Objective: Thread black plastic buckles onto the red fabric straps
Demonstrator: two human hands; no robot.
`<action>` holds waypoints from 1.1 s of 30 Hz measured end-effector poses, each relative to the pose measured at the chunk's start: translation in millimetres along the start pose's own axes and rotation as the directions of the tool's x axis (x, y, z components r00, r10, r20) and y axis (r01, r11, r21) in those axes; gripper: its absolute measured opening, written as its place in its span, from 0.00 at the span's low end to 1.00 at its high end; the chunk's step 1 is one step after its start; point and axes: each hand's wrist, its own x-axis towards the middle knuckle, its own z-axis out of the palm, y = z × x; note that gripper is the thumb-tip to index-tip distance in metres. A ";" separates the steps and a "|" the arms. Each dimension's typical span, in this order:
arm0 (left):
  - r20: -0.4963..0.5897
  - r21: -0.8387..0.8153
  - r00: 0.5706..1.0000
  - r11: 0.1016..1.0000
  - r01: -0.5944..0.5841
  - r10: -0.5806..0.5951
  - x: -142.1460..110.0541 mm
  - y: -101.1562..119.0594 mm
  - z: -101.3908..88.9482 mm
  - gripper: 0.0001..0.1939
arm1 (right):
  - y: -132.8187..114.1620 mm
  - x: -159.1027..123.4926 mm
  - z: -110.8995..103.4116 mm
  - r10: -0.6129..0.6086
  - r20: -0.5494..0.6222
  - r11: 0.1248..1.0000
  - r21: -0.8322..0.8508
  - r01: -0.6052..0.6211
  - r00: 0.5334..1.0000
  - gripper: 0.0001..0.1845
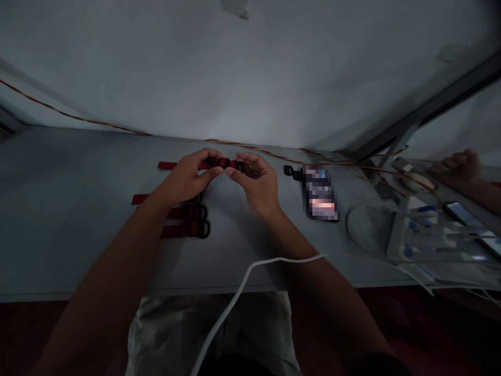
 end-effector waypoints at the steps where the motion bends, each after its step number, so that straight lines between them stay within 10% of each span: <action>1: 0.002 -0.015 1.000 1.000 0.002 -0.002 0.1 1.6 0.1 0.22 | -1.5 -0.3 0.6 0.007 -0.021 1.000 -0.001 -0.007 1.000 0.24; 11: -0.047 -0.168 0.998 0.985 0.022 -0.030 -1.4 3.1 22.8 0.22 | -11.2 0.2 -0.3 0.170 -0.044 0.923 0.358 -0.143 0.984 0.19; 20: -0.255 0.233 0.915 0.938 -0.255 0.312 -1.4 -3.6 32.2 0.13 | -16.7 6.5 -10.2 0.256 0.029 0.833 0.501 -0.236 0.966 0.12; 33: -0.401 0.335 0.820 0.898 -0.284 0.408 -6.6 0.3 45.7 0.05 | -18.3 4.4 -6.7 0.302 0.148 0.820 0.463 -0.336 0.942 0.16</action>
